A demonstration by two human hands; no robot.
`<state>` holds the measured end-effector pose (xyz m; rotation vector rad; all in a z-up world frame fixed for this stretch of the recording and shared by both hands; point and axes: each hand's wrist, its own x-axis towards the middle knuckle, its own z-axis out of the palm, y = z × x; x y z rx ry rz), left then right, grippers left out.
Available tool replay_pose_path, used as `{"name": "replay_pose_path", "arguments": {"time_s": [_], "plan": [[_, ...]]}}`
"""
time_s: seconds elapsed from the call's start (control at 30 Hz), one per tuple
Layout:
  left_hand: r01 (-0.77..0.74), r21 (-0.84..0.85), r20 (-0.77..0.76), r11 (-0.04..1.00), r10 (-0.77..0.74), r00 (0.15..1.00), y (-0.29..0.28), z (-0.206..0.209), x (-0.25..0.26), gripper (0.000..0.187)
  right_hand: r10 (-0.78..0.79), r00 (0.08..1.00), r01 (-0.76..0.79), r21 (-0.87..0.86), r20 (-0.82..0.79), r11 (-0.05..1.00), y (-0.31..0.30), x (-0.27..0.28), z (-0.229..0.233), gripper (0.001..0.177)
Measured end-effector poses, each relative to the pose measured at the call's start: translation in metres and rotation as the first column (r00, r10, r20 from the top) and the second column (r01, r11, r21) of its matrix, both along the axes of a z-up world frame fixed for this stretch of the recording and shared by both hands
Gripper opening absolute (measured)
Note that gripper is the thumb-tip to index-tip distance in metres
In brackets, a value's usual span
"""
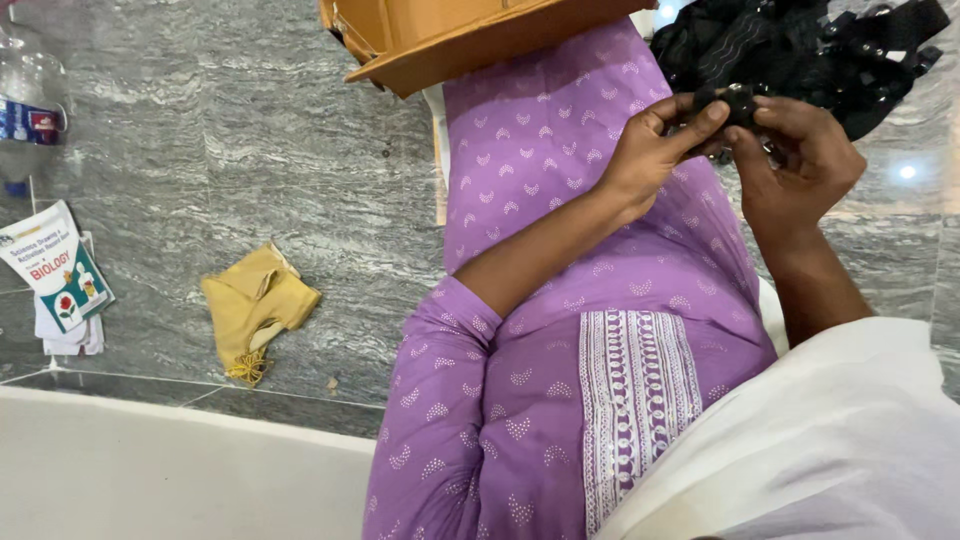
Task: The person sits on the floor and repeatedly picks up small black plastic fasteners, separates or joins their parts by hand, and places them into a cardboard box. The person handles the fasteners one at a time, manipulating them with both hands.
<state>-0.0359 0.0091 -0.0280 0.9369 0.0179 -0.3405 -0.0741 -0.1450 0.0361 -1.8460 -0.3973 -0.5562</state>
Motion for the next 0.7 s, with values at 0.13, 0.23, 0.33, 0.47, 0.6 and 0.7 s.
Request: {"name": "replay_pose_path", "arguments": {"time_s": [0.13,0.23,0.33,0.47,0.6,0.7], "plan": [[-0.046,0.048,0.093,0.998,0.041,0.995,0.006,0.005,0.004,0.039,0.112,0.98,-0.063,0.271,-0.167,0.961,0.009,0.01,0.006,0.021],[-0.06,0.067,0.133,0.996,0.051,0.99,0.011,0.009,0.013,0.038,0.147,0.951,-0.044,0.35,-0.272,0.936,0.006,0.025,0.002,0.018],[-0.056,0.117,0.193,0.991,0.033,0.981,0.022,0.009,0.026,0.036,0.218,0.921,-0.062,0.433,-0.321,0.899,0.002,0.038,-0.01,0.019],[-0.003,0.138,0.183,0.99,-0.023,0.983,0.032,-0.008,0.046,0.035,0.304,0.888,-0.079,0.537,-0.346,0.84,0.002,0.053,-0.028,0.015],[0.002,0.125,0.15,0.992,-0.021,0.988,0.022,-0.036,0.057,0.036,0.38,0.829,-0.017,0.661,-0.41,0.75,0.002,0.06,-0.032,0.016],[0.031,0.064,0.019,0.997,-0.032,0.999,0.01,-0.057,0.063,0.04,0.361,0.818,0.002,0.63,-0.448,0.777,-0.005,0.06,-0.036,0.02]]}}
